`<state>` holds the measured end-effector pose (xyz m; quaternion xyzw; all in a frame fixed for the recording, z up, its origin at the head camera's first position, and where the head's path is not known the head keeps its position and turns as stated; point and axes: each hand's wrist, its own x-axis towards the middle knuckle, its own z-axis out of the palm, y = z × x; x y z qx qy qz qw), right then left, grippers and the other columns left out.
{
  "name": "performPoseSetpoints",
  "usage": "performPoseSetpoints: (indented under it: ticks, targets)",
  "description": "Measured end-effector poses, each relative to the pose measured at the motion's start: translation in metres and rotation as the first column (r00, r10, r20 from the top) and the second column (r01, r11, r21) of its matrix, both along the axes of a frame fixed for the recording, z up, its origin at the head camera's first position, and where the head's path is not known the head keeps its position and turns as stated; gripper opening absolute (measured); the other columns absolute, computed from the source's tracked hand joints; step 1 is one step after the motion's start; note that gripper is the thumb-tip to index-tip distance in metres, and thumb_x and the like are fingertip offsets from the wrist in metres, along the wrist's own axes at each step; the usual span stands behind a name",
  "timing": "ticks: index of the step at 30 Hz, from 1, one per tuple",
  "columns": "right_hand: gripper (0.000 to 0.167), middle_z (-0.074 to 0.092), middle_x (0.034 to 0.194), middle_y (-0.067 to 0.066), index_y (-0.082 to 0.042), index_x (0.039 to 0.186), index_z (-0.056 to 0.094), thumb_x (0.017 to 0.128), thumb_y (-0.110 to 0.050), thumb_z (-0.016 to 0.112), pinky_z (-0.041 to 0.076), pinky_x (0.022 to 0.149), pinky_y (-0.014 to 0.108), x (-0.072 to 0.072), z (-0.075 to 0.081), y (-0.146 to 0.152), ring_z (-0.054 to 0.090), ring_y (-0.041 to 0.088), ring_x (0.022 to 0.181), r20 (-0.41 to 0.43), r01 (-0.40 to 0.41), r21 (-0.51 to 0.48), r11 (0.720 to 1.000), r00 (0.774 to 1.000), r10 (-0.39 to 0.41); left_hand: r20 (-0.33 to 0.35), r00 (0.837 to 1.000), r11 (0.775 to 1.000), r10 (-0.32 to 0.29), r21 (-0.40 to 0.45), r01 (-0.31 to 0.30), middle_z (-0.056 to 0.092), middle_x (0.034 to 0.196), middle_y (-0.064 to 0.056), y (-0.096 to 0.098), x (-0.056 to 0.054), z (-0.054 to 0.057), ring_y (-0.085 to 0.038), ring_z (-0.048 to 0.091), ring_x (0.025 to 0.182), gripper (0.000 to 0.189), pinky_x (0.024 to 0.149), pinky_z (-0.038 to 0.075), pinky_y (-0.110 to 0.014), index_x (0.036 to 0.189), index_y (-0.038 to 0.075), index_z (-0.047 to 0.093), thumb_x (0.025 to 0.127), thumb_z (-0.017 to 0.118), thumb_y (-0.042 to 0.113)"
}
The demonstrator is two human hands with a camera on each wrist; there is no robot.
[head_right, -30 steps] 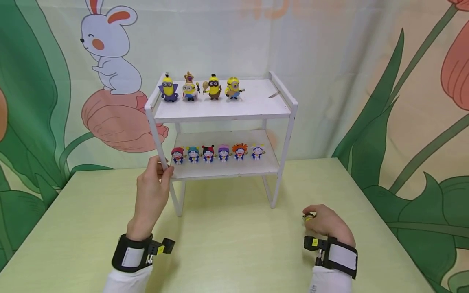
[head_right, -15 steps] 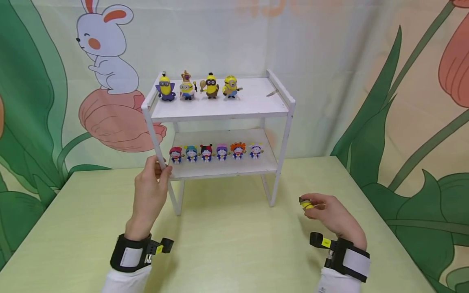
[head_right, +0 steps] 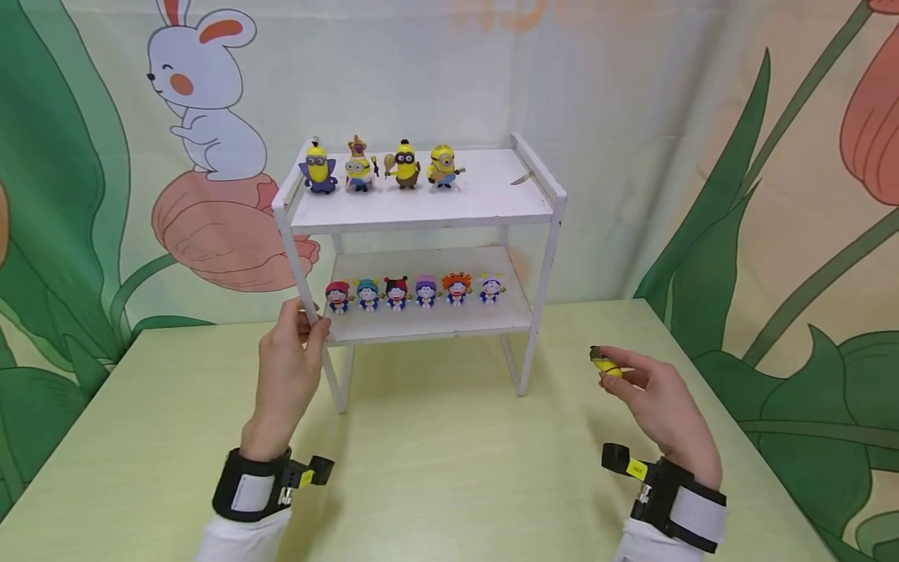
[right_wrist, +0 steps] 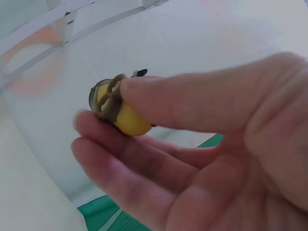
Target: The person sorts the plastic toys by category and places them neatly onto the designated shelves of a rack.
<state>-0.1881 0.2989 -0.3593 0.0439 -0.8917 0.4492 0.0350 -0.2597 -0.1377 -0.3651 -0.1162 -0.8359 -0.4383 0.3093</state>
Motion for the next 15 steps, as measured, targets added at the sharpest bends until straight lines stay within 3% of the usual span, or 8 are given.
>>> performPoseSetpoints:
  ticks: [8, 15]
  targets:
    - [0.049, 0.067, 0.118, 0.01, -0.01, 0.142, 0.051, 0.098, -0.029, 0.061, 0.048, 0.082, 0.019, 0.002, 0.014, -0.011, 0.066, 0.011, 0.099, -0.078, 0.049, -0.034, 0.998, 0.996, -0.052, 0.002, 1.0, 1.0, 0.001, 0.005, -0.001, 0.065, 0.095, -0.021, 0.0, 0.0, -0.001, -0.03, 0.063, 0.079, 0.029, 0.067, 0.056, -0.041, 0.122, -0.006, 0.051, 0.095, 0.061, 0.0]
    - [0.045, 0.065, 0.119, 0.009, -0.015, 0.144, 0.05, 0.102, -0.029, 0.055, 0.047, 0.09, 0.039, 0.002, 0.028, -0.016, 0.064, 0.01, 0.103, -0.117, 0.079, 0.01, 0.997, 0.99, -0.078, 0.004, 1.0, 1.0, 0.004, 0.002, -0.004, 0.065, 0.095, -0.021, 0.0, 0.0, -0.001, -0.03, 0.064, 0.079, 0.029, 0.068, 0.056, -0.041, 0.122, -0.006, 0.051, 0.095, 0.061, 0.001]
